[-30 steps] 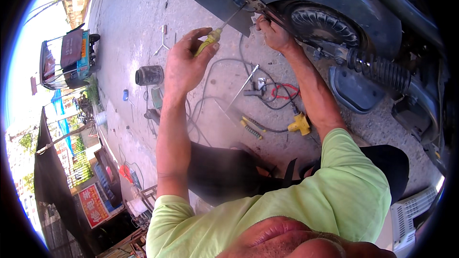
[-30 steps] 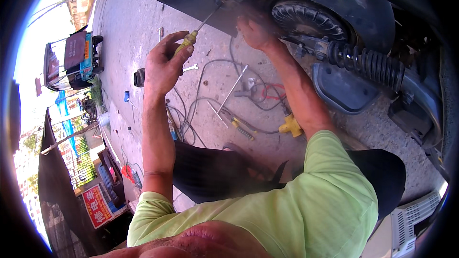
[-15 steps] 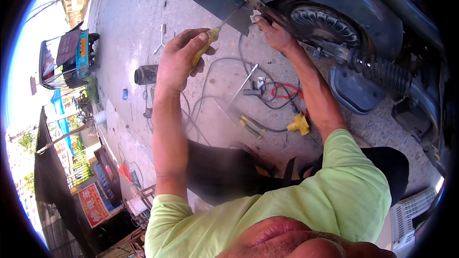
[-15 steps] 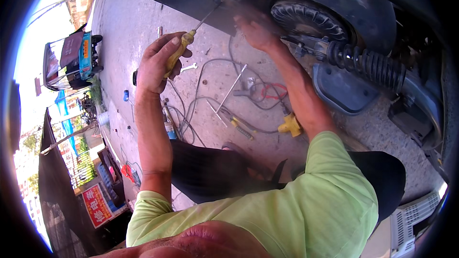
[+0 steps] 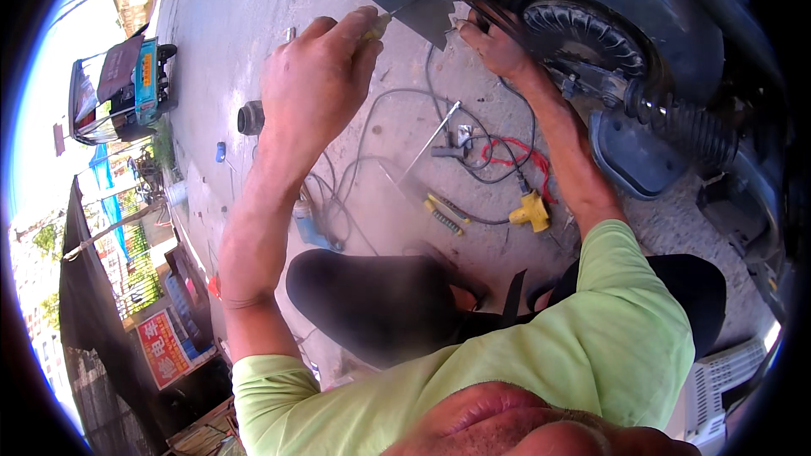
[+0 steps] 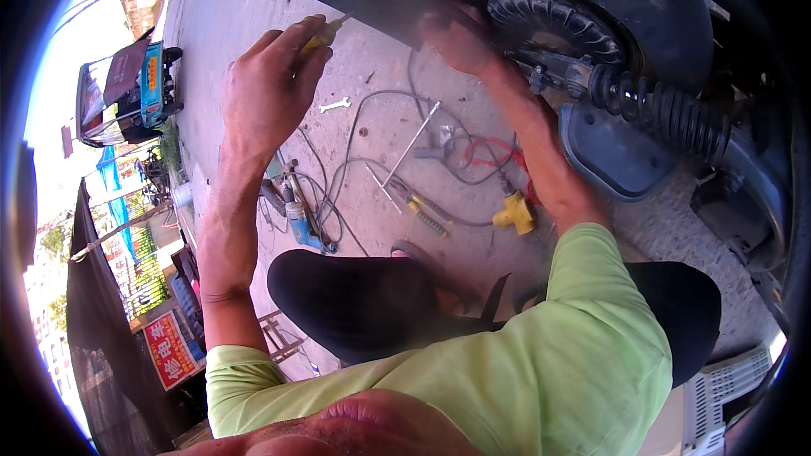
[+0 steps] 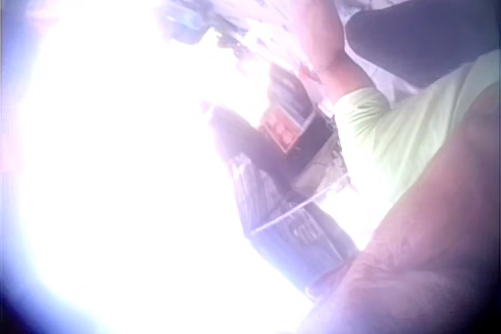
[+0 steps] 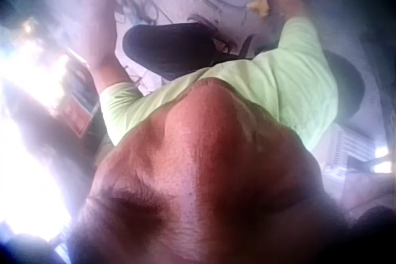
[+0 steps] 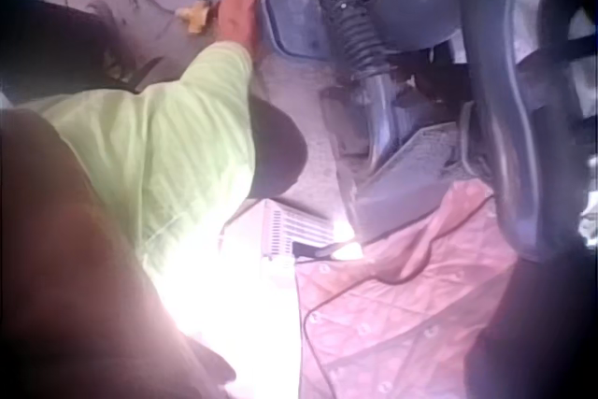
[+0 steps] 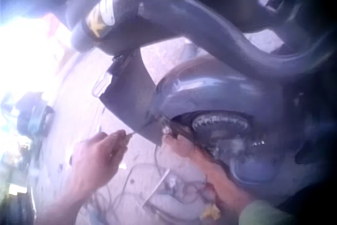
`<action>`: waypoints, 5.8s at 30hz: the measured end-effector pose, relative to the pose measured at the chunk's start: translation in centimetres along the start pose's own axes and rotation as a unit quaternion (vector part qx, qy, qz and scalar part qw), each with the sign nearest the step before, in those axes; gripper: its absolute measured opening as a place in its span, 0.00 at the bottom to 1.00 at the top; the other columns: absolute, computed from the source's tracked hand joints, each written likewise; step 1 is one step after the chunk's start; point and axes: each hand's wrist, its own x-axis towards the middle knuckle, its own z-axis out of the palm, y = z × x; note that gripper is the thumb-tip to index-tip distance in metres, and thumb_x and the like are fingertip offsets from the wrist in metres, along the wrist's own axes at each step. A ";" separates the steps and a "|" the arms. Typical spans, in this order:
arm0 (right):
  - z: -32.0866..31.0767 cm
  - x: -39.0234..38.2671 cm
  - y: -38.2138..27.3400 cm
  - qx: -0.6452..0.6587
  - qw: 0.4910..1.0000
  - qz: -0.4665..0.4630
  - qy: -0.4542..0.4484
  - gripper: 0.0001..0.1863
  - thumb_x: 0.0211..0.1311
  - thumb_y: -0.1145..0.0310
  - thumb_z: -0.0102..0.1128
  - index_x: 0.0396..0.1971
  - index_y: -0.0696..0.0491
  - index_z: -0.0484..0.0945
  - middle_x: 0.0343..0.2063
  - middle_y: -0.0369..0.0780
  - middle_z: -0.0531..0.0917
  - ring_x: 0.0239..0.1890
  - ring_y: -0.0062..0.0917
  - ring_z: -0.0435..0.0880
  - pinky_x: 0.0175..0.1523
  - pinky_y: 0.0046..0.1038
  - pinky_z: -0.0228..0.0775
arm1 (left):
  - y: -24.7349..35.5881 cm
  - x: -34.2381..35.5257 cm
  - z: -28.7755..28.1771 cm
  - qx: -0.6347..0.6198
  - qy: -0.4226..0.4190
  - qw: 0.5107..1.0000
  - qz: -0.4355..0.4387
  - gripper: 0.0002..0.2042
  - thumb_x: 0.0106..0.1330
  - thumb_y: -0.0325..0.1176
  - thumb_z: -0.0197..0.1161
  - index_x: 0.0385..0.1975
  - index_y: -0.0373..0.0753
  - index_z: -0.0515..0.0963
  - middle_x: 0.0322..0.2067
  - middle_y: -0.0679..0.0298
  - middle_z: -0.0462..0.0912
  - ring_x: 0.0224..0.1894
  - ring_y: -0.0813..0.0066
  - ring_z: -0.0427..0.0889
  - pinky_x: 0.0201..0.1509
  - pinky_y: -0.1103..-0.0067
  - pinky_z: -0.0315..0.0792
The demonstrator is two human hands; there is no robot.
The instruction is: The person uses a screwdriver and a T-handle socket wrench to disassemble a metal plate on a scooter, then manipulates wires and a yellow connector by hand.
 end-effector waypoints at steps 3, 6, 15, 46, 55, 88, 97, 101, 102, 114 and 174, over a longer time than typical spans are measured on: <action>0.0 0.0 -0.6 -0.027 1.000 -0.005 0.008 0.10 0.60 0.64 0.64 0.32 0.55 0.76 0.23 0.43 0.75 0.26 0.36 0.73 0.34 0.37 0.68 | -0.9 -0.3 0.7 -0.039 0.022 0.999 -0.018 0.12 0.64 0.36 0.66 0.46 0.43 0.82 0.31 0.59 0.85 0.27 0.58 0.83 0.31 0.70 0.77; 0.1 0.2 -1.3 -0.008 0.999 0.044 0.002 0.11 0.60 0.63 0.64 0.33 0.55 0.75 0.24 0.43 0.74 0.26 0.35 0.73 0.34 0.37 0.67 | -1.5 -1.0 1.2 -0.290 -0.063 0.931 -0.212 0.13 0.68 0.37 0.63 0.46 0.37 0.81 0.32 0.59 0.84 0.24 0.68 0.80 0.25 0.76 0.73; 0.0 0.8 -2.1 0.058 0.983 0.173 -0.005 0.11 0.59 0.64 0.64 0.32 0.55 0.74 0.21 0.42 0.71 0.24 0.34 0.70 0.33 0.36 0.65 | -4.7 -2.5 5.7 -0.740 -0.219 0.508 -0.382 0.17 0.73 0.41 0.58 0.51 0.33 0.75 0.29 0.52 0.81 0.15 0.78 0.70 0.14 0.82 0.61; 2.2 -0.7 0.7 0.083 0.992 0.097 -0.017 0.07 0.64 0.69 0.62 0.39 0.55 0.78 0.32 0.31 0.78 0.34 0.15 0.73 0.40 0.24 0.67 | -5.2 -3.0 5.3 -0.718 -0.171 0.594 -0.320 0.19 0.70 0.38 0.61 0.55 0.32 0.73 0.36 0.50 0.82 0.19 0.77 0.73 0.18 0.82 0.64; 0.4 0.8 -0.3 0.105 0.990 0.080 -0.050 0.11 0.61 0.69 0.64 0.40 0.57 0.79 0.37 0.36 0.80 0.39 0.21 0.77 0.47 0.27 0.70 | -5.4 -1.8 4.6 -0.668 -0.158 0.652 -0.322 0.18 0.72 0.37 0.59 0.55 0.32 0.74 0.33 0.52 0.83 0.15 0.80 0.71 0.15 0.85 0.63; -0.8 1.6 -1.9 0.080 0.990 0.105 -0.057 0.12 0.53 0.66 0.64 0.32 0.56 0.73 0.28 0.39 0.72 0.33 0.33 0.72 0.42 0.36 0.67 | -4.3 -0.6 3.5 -0.572 -0.223 0.696 -0.374 0.19 0.74 0.44 0.57 0.51 0.33 0.78 0.23 0.57 0.80 0.14 0.79 0.71 0.15 0.84 0.65; -0.7 1.0 -0.9 0.061 0.996 0.033 -0.062 0.12 0.52 0.68 0.63 0.34 0.57 0.74 0.29 0.38 0.73 0.33 0.28 0.72 0.42 0.34 0.67 | -3.6 -1.7 4.7 -0.083 -0.004 0.996 -0.025 0.15 0.66 0.40 0.67 0.48 0.39 0.81 0.28 0.58 0.85 0.29 0.62 0.87 0.33 0.71 0.79; -0.4 1.2 -1.0 0.100 0.991 0.073 -0.050 0.11 0.53 0.68 0.63 0.34 0.57 0.74 0.30 0.37 0.73 0.34 0.27 0.71 0.42 0.34 0.66 | -4.0 -1.6 4.3 -0.296 -0.116 0.920 -0.230 0.17 0.69 0.40 0.65 0.51 0.38 0.81 0.33 0.59 0.87 0.25 0.70 0.84 0.31 0.76 0.79; -0.3 1.2 -1.3 0.117 0.987 0.099 -0.051 0.11 0.53 0.68 0.63 0.33 0.57 0.74 0.30 0.37 0.73 0.34 0.27 0.71 0.42 0.34 0.66 | -4.1 -2.1 4.5 -0.466 -0.072 0.823 -0.317 0.19 0.69 0.43 0.63 0.53 0.38 0.80 0.34 0.56 0.84 0.23 0.75 0.79 0.28 0.80 0.75; -1.0 1.8 -2.4 0.129 0.980 0.143 -0.047 0.12 0.50 0.68 0.64 0.32 0.56 0.73 0.28 0.36 0.71 0.33 0.27 0.71 0.39 0.32 0.65 | -3.8 -0.3 2.8 -0.493 -0.195 0.785 -0.322 0.18 0.69 0.33 0.65 0.56 0.35 0.77 0.23 0.65 0.79 0.16 0.86 0.69 0.17 0.87 0.59; -0.1 0.4 0.5 0.115 0.976 0.163 -0.087 0.16 0.53 0.67 0.66 0.41 0.56 0.78 0.35 0.41 0.81 0.39 0.30 0.80 0.46 0.37 0.73 | -4.9 -1.0 3.3 -0.565 -0.228 0.715 -0.344 0.21 0.72 0.42 0.61 0.58 0.35 0.75 0.25 0.61 0.79 0.17 0.85 0.72 0.18 0.90 0.65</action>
